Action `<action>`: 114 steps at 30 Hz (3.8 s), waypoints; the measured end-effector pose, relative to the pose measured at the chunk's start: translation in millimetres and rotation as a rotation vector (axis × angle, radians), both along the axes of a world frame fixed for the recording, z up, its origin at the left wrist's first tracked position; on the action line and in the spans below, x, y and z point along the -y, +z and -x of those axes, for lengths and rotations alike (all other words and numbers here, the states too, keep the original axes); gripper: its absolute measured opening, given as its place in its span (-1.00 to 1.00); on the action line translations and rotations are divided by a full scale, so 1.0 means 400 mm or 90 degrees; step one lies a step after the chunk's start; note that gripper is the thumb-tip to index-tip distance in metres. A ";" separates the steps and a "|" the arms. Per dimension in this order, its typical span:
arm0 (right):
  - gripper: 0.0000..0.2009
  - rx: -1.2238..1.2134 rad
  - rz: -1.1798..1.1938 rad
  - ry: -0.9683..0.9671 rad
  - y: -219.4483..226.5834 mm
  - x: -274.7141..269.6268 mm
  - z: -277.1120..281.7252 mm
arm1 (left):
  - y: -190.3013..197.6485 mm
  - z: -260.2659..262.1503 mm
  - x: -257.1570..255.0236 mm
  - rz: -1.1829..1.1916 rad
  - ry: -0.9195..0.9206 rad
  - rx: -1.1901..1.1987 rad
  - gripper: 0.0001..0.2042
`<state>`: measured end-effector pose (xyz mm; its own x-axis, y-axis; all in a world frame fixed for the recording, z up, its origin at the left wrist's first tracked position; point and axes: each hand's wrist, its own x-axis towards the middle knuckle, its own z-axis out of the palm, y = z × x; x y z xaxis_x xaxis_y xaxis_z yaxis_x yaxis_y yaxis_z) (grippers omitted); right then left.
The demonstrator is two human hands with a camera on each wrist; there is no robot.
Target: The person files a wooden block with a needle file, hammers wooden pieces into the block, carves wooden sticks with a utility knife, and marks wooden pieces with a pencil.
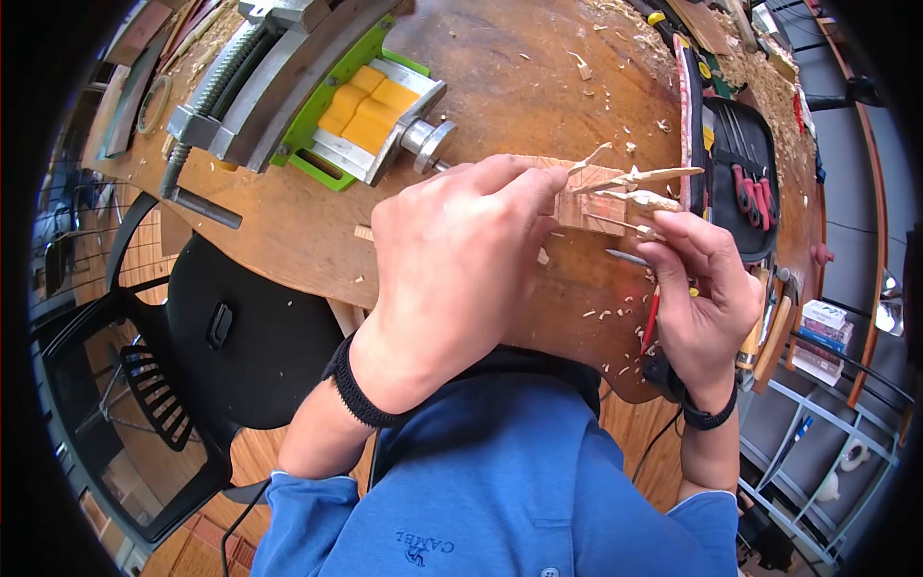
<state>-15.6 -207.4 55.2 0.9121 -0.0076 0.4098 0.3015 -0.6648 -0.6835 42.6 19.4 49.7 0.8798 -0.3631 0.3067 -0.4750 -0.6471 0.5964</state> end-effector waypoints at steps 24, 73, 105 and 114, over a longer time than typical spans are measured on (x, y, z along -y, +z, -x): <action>-0.80 -0.131 -0.198 -0.019 0.000 0.016 0.187 | 0.058 -0.074 0.047 -0.266 -0.108 0.063 -0.17; -0.75 0.054 -0.283 -0.013 -0.063 -0.045 0.263 | -0.038 0.205 -0.087 0.621 -0.269 -0.452 -0.76; -0.90 0.053 -0.328 -0.192 -0.154 0.004 0.273 | -0.054 0.093 -0.190 -0.009 -0.054 0.105 -0.63; -0.90 0.054 -0.369 -0.193 -0.159 0.003 0.272 | -0.066 0.089 -0.190 -0.027 -0.058 0.096 -0.77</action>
<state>-124.6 -208.6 -8.3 0.7995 -0.5006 0.3318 0.2271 -0.2595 -0.9387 6.9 95.2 23.2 0.7875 -0.4551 0.4156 -0.6153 -0.6199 0.4870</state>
